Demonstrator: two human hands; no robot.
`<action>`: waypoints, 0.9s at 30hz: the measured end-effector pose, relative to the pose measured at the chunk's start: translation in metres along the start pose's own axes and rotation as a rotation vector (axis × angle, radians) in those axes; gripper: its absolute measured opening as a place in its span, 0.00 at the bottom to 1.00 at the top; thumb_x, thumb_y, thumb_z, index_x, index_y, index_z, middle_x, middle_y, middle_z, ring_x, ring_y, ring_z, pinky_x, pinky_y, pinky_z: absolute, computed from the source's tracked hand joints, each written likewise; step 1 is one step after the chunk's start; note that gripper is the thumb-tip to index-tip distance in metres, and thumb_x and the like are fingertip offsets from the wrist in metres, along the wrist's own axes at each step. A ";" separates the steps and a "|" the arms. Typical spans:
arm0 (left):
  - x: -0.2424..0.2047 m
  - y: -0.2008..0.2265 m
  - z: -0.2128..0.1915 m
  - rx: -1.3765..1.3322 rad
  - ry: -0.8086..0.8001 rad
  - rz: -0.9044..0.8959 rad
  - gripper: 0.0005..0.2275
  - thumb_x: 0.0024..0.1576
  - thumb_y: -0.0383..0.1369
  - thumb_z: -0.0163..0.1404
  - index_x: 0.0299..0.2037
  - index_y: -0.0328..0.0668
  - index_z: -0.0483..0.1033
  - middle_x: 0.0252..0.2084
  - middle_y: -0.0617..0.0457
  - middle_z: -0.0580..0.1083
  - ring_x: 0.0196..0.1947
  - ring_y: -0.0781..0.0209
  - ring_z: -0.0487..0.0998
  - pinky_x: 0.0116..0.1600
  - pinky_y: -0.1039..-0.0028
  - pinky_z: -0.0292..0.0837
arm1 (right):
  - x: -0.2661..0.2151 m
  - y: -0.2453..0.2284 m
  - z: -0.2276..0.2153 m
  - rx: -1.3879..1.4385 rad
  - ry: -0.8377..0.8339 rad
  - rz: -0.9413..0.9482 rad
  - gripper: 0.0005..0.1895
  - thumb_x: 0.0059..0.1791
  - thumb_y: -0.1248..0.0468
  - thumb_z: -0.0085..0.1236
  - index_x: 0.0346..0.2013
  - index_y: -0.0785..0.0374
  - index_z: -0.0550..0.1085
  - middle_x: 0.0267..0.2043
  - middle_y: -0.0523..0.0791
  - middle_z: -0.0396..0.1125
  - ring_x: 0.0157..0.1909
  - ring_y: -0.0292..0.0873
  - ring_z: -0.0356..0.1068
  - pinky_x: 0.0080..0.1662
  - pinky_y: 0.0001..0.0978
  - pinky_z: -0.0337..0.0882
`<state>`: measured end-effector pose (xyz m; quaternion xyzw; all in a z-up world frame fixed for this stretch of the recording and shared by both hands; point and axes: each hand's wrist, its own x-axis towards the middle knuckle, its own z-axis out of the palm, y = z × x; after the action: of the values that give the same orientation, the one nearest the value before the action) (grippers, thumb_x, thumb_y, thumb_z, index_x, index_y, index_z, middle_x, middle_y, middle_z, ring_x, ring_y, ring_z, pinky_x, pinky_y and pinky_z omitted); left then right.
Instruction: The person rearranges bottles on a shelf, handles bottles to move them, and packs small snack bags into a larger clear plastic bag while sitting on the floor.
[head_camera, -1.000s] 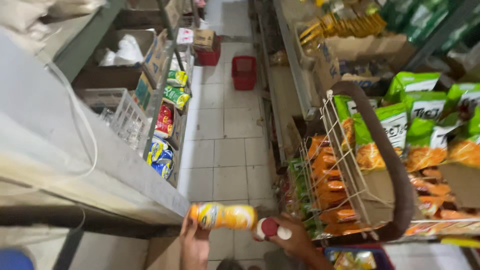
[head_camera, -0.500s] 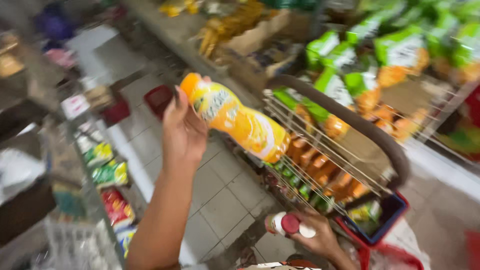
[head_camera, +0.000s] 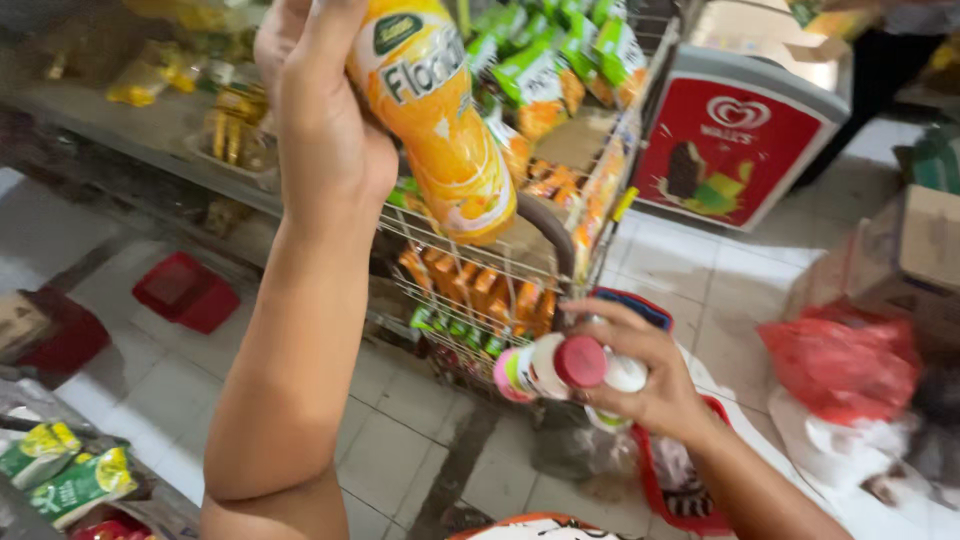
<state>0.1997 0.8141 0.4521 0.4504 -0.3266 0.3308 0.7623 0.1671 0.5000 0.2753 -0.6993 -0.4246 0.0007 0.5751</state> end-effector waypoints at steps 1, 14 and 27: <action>-0.004 -0.002 0.014 0.010 -0.017 0.029 0.08 0.70 0.30 0.58 0.47 0.33 0.75 0.43 0.52 0.76 0.41 0.66 0.76 0.47 0.74 0.69 | 0.001 -0.009 -0.009 -0.028 -0.009 -0.027 0.26 0.36 0.66 0.72 0.48 0.66 0.79 0.64 0.52 0.69 0.64 0.48 0.70 0.64 0.41 0.66; -0.088 -0.032 0.152 -0.106 0.120 0.064 0.13 0.74 0.33 0.56 0.59 0.31 0.70 0.48 0.50 0.71 0.47 0.65 0.71 0.58 0.76 0.66 | -0.073 -0.055 -0.058 0.200 0.093 -0.003 0.27 0.40 0.63 0.74 0.52 0.72 0.79 0.67 0.59 0.68 0.73 0.53 0.64 0.70 0.46 0.65; -0.136 -0.052 0.187 -0.215 0.247 -0.085 0.20 0.70 0.38 0.59 0.60 0.33 0.66 0.50 0.49 0.70 0.48 0.61 0.72 0.58 0.69 0.70 | -0.124 -0.043 -0.082 0.029 0.236 0.043 0.30 0.38 0.58 0.74 0.50 0.72 0.80 0.55 0.55 0.76 0.73 0.57 0.64 0.68 0.49 0.65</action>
<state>0.1263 0.5974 0.3904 0.3355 -0.2446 0.3141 0.8538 0.1030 0.3594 0.2770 -0.6952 -0.3387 -0.0631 0.6308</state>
